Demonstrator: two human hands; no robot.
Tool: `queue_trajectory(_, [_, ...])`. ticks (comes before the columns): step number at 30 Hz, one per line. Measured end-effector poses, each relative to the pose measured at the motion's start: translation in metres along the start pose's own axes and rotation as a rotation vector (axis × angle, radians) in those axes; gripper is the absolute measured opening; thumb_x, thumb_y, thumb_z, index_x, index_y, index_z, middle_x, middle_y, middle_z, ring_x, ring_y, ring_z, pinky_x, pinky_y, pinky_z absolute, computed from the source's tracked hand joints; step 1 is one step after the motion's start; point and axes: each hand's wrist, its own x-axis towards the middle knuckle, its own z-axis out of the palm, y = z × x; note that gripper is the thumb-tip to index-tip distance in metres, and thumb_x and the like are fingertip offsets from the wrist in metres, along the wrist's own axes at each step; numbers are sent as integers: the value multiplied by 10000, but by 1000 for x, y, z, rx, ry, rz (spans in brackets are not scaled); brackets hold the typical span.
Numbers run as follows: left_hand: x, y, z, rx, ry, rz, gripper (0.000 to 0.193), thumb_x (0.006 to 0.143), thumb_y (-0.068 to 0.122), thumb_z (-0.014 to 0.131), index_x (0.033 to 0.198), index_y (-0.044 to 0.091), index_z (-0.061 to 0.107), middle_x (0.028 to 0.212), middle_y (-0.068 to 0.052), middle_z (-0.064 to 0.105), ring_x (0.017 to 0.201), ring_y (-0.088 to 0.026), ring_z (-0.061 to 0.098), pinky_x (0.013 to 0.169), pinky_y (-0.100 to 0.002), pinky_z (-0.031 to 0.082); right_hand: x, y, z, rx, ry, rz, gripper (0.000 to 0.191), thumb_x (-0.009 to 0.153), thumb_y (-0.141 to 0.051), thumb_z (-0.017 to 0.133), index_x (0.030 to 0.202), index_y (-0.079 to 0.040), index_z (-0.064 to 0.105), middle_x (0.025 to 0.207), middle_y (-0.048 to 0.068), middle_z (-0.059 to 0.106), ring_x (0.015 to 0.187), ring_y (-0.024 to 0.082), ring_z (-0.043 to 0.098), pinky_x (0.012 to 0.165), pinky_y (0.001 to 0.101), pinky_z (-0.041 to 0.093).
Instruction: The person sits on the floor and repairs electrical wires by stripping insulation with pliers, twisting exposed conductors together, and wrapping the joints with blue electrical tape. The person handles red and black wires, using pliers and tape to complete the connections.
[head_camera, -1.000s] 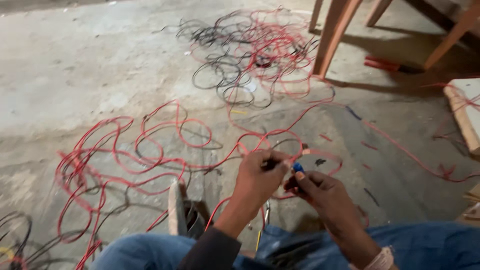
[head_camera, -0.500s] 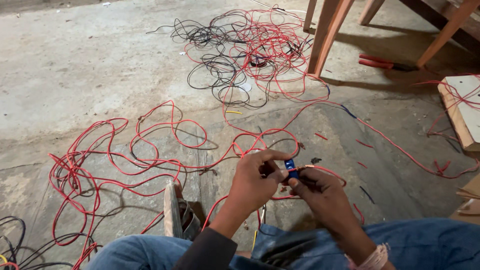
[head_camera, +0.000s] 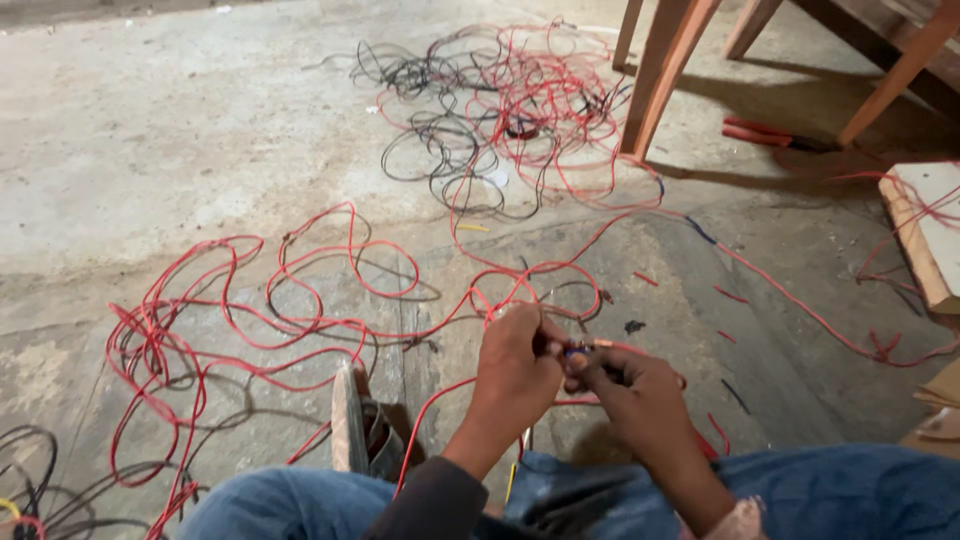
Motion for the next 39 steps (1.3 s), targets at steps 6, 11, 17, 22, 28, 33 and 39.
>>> queue_trajectory(6, [5,22,-14,152,-3,216,266,741,-162,613,936,18,589,733,-38,493,617,-118,478,546,-275,382,11,8,-29,6,-43,228,264,969,-233,723,986,30,714,749,43,665,609,99,529,568,296,429])
queue_trajectory(11, [7,28,-18,-90,-156,5,316,839,-89,710,1074,43,545,696,32,463,598,-44,428,542,-231,353,14,4,-34,202,-76,75,323,949,-198,673,1157,49,663,774,14,610,633,111,471,574,310,381])
queue_trajectory(17, [5,20,-14,-191,-277,-94,447,827,-82,713,1223,44,548,649,57,457,583,-14,423,547,-199,361,12,9,-33,679,-243,131,376,917,-112,557,1244,60,627,937,76,668,825,162,617,792,342,530])
queue_trajectory(22, [2,18,-10,-234,-414,-212,354,824,-85,701,1155,8,617,643,33,549,605,-36,561,610,-228,542,4,2,-30,872,-313,131,506,833,-36,513,1329,49,572,968,74,647,918,221,676,872,429,572])
queue_trajectory(28, [-3,22,-4,49,-205,-41,83,815,-63,728,879,-11,729,734,-15,692,650,-50,594,585,-260,486,-4,-17,-30,687,-270,301,471,888,-172,508,1316,-2,608,1067,108,732,957,212,693,882,405,573])
queue_trajectory(33, [-1,23,-7,167,46,-48,77,781,-32,765,824,-14,703,666,-69,685,592,-101,629,565,-289,509,-6,-18,-13,598,-289,-99,384,1071,-206,586,1310,94,581,1102,124,657,1017,169,632,902,339,521])
queue_trajectory(39, [8,21,-10,161,168,-133,67,775,20,780,786,10,714,654,-52,706,576,-103,641,560,-292,516,-19,-23,27,194,90,-321,609,778,0,783,1299,-18,469,1160,90,663,1024,150,704,838,309,594])
